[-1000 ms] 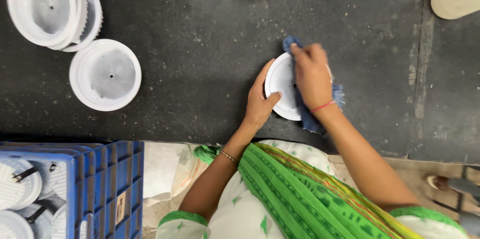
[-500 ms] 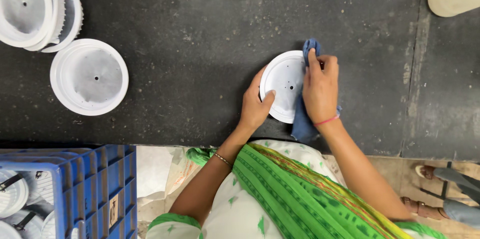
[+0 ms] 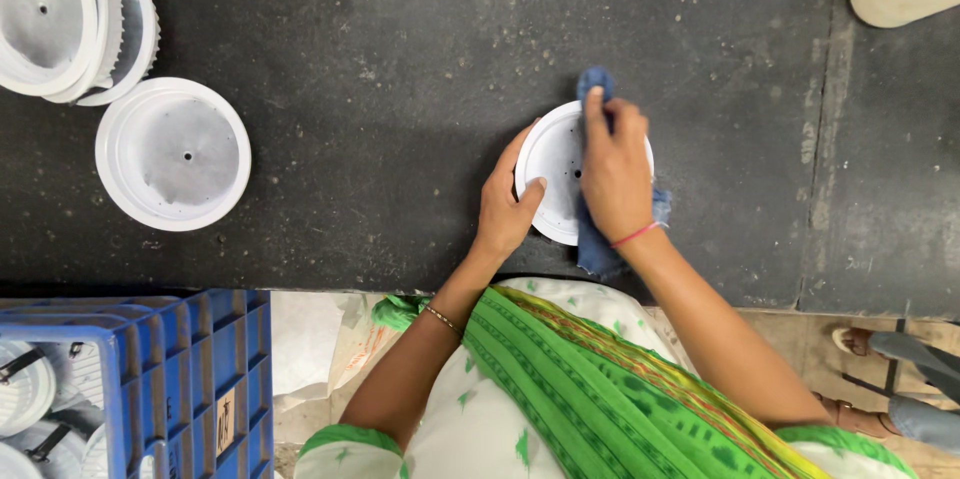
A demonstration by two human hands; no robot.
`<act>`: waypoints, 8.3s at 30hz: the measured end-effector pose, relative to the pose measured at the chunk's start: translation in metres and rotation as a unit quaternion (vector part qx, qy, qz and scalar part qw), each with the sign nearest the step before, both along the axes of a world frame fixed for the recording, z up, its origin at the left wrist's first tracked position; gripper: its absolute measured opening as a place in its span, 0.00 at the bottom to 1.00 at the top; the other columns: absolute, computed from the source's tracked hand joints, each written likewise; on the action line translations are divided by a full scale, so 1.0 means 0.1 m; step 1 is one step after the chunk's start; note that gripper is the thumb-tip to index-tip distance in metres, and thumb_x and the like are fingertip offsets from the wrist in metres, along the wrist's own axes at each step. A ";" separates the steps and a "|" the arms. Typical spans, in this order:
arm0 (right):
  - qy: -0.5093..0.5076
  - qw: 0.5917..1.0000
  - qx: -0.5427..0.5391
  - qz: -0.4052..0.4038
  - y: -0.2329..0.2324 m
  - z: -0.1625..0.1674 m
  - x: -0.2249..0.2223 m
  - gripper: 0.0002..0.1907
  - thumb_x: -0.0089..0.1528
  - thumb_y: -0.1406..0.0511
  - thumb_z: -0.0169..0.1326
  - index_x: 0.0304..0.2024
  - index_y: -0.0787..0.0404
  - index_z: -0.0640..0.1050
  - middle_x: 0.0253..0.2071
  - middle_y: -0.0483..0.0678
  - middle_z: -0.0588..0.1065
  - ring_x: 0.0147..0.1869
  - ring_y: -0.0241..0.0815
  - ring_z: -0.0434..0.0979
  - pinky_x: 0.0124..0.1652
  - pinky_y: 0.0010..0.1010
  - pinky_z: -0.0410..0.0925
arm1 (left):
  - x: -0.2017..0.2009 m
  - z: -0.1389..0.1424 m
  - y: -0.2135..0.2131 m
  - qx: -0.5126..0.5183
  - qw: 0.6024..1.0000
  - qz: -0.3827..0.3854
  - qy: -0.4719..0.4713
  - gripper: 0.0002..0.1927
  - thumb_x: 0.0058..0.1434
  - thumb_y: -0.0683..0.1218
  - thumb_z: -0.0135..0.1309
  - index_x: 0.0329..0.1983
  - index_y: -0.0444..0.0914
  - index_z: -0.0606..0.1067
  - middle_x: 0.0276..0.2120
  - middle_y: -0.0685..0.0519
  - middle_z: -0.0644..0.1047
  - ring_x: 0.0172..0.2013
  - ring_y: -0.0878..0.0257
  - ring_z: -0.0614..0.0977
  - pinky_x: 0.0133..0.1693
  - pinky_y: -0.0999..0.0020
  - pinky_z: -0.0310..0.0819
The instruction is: The person picks round white light fixture covers from a blue crate, wipes each one with a blue cloth, wraps it in a clear plastic bag, and sets the wrapped fixture on the work table. They repeat this cleaning and bagging cycle for several fixtures throughout the clip.
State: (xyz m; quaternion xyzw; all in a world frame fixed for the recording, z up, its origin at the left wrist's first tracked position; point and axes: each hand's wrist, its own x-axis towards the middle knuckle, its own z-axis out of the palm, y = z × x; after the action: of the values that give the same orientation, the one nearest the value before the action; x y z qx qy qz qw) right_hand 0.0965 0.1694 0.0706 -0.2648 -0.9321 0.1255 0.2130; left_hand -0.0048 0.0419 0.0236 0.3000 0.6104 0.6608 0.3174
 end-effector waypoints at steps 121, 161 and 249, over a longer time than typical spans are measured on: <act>0.042 0.998 -0.013 0.035 0.32 0.13 0.26 0.17 0.65 0.72 0.55 0.56 0.64 0.79 0.45 0.56 0.72 0.49 0.57 0.73 0.47 0.44 0.68 | 0.33 -0.06 -0.32 -0.054 0.986 0.086 -0.131 0.22 0.60 0.38 0.63 0.55 0.35 0.69 0.43 0.48 0.78 0.43 0.68 0.80 0.46 0.73 0.76; 0.061 0.984 -0.124 0.110 -0.75 0.40 -0.05 0.16 0.70 0.71 0.55 0.60 0.64 0.79 0.50 0.58 0.72 0.47 0.54 0.75 0.46 0.39 0.70 | -0.07 0.36 -1.27 -0.162 0.901 0.087 0.393 0.22 0.63 0.43 0.54 0.61 0.37 0.73 0.54 0.48 0.73 0.56 0.51 0.74 0.58 0.55 0.68; 0.006 0.954 -0.171 0.246 -0.76 0.33 0.95 0.22 0.59 0.75 0.56 0.56 0.58 0.80 0.51 0.51 0.77 0.52 0.52 0.76 0.52 0.39 0.70 | -0.35 -0.44 -0.40 -0.177 0.855 0.393 0.289 0.18 0.77 0.48 0.42 0.68 0.41 0.69 0.65 0.45 0.73 0.70 0.50 0.69 0.73 0.47 0.48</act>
State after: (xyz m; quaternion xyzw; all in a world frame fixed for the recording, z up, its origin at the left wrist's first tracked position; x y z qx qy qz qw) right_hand 0.1917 0.0929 0.1036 -0.0591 -0.9317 0.3329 0.1328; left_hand -0.0402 0.0017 -0.0200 0.1514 0.8484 0.4950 -0.1110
